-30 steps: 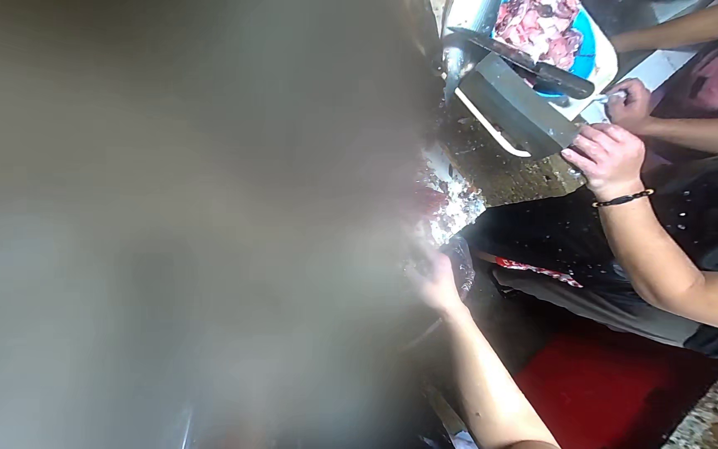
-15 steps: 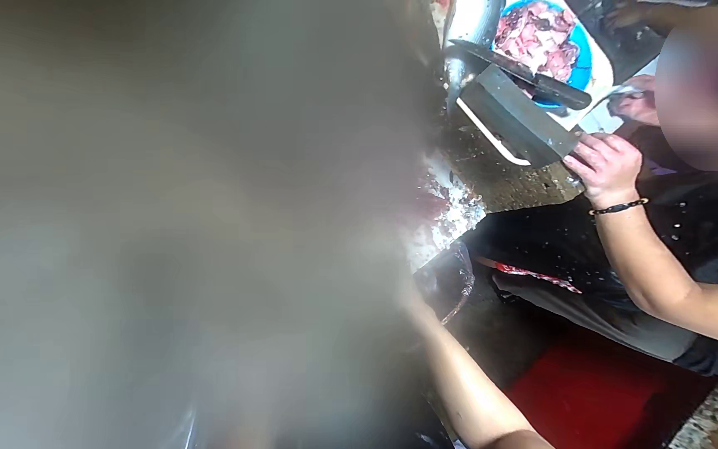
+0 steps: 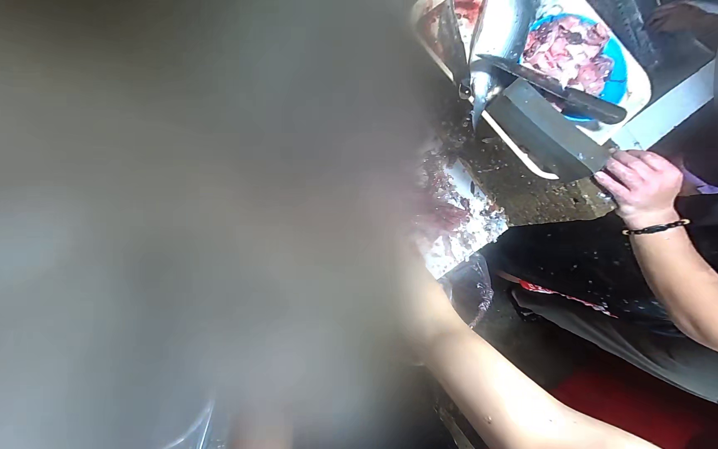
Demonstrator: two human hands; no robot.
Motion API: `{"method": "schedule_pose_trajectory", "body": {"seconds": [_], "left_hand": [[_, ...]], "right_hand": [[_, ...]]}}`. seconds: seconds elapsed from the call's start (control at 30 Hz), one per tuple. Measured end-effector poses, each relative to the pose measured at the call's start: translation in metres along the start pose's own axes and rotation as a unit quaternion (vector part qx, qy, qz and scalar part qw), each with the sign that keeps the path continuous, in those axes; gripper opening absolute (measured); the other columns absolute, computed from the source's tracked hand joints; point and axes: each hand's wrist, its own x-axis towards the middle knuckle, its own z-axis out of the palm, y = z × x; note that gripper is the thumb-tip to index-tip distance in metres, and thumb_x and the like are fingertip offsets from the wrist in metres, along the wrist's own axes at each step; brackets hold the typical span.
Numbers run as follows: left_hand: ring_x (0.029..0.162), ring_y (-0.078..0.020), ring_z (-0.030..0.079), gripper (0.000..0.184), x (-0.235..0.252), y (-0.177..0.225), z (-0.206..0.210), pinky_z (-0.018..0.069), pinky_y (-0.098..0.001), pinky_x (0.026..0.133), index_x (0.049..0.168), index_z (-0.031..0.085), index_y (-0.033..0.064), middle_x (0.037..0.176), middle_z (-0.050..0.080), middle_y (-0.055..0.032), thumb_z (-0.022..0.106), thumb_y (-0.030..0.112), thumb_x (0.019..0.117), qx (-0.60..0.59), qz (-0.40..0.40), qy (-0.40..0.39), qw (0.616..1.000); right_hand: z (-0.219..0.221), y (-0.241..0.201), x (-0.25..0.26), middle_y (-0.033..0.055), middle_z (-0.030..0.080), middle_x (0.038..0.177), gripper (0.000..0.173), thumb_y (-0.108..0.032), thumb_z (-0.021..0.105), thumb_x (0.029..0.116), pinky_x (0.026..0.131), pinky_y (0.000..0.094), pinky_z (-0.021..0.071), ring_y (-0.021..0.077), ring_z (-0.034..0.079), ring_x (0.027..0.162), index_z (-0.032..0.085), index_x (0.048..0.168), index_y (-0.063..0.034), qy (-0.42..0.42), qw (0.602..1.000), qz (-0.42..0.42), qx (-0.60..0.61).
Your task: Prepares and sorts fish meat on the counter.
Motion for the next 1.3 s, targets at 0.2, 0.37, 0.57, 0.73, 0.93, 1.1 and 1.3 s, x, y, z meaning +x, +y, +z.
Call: {"method": "schedule_pose_trajectory", "body": {"seconds": [0.2, 0.37, 0.57, 0.73, 0.93, 1.1, 1.3], "left_hand": [[0.13, -0.0285, 0.058, 0.051, 0.0, 0.0, -0.001, 0.0338, -0.0513, 0.115, 0.114, 0.073, 0.0163, 0.124, 0.071, -0.0066, 0.045, 0.055, 0.0987, 0.001, -0.002, 0.012, 1.0], [0.132, -0.029, 0.057, 0.051, 0.0, 0.002, -0.004, 0.0325, -0.0516, 0.116, 0.115, 0.073, 0.0163, 0.125, 0.071, -0.0057, 0.044, 0.055, 0.0992, -0.002, 0.0, 0.002, 1.0], [0.13, -0.0259, 0.058, 0.049, 0.0, 0.0, 0.001, 0.0328, -0.05, 0.116, 0.114, 0.074, 0.0188, 0.124, 0.072, -0.0017, 0.045, 0.056, 0.0991, 0.001, 0.0, -0.002, 1.0], [0.13, -0.0255, 0.059, 0.05, 0.0, -0.002, 0.006, 0.033, -0.0488, 0.117, 0.113, 0.074, 0.0212, 0.124, 0.072, -0.0013, 0.044, 0.059, 0.0987, 0.005, -0.005, 0.006, 1.0], [0.136, -0.0264, 0.055, 0.051, 0.002, 0.005, -0.009, 0.0283, -0.0501, 0.12, 0.121, 0.072, 0.0182, 0.132, 0.069, -0.003, 0.043, 0.055, 0.0997, -0.004, -0.02, -0.051, 0.998], [0.139, -0.0265, 0.051, 0.048, 0.002, 0.007, -0.013, 0.0251, -0.0514, 0.121, 0.123, 0.072, 0.0185, 0.136, 0.067, -0.0039, 0.048, 0.053, 0.0987, -0.022, -0.034, -0.069, 0.997], [0.134, -0.0264, 0.055, 0.046, 0.0, 0.002, -0.001, 0.0283, -0.0514, 0.119, 0.119, 0.074, 0.0196, 0.131, 0.069, -0.0025, 0.05, 0.053, 0.0983, -0.01, -0.021, -0.029, 0.999]], "right_hand": [[-0.016, 0.059, 0.037, 0.0079, 0.058, 0.104, 0.036, -0.021, 0.036, 0.1126, 0.074, 0.021, 0.0457, 0.0069, 0.051, 0.078, 0.055, 0.131, 0.0042, -0.029, 0.997, -0.06, -0.032], [-0.02, 0.04, 0.043, 0.004, 0.054, 0.095, 0.049, -0.031, 0.02, 0.1133, 0.066, 0.0231, 0.0425, 0.009, 0.047, 0.069, 0.051, 0.138, -0.0024, -0.046, 0.998, 0.046, -0.009], [-0.032, 0.028, 0.059, 0.0088, 0.06, 0.101, 0.042, -0.027, 0.03, 0.1132, 0.072, 0.0237, 0.0454, 0.0097, 0.053, 0.077, 0.051, 0.134, 0.0036, -0.181, 0.981, -0.012, 0.071], [-0.029, 0.117, 0.142, 0.0122, 0.065, 0.101, 0.037, -0.025, 0.047, 0.11, 0.062, 0.0289, 0.0493, 0.0134, 0.057, 0.072, 0.059, 0.132, 0.0025, -0.168, 0.974, -0.15, -0.008], [-0.064, 0.144, 0.117, 0.0155, 0.059, 0.142, 0.043, -0.005, 0.044, 0.1077, 0.101, 0.0386, 0.0535, 0.0223, 0.064, 0.12, 0.046, 0.151, -0.0034, -0.044, 0.994, -0.076, -0.062], [-0.136, 0.227, 0.147, 0.0132, 0.072, 0.112, 0.038, -0.007, 0.055, 0.1015, 0.08, 0.0342, 0.0575, 0.0154, 0.069, 0.089, 0.058, 0.138, 0.0008, 0.02, 0.988, -0.149, -0.046], [-0.18, 0.253, 0.122, 0.006, 0.069, 0.091, 0.029, -0.021, 0.055, 0.0957, 0.065, 0.0368, 0.0526, 0.0147, 0.061, 0.069, 0.071, 0.115, -0.0065, 0.017, 0.976, -0.057, -0.208]]}}
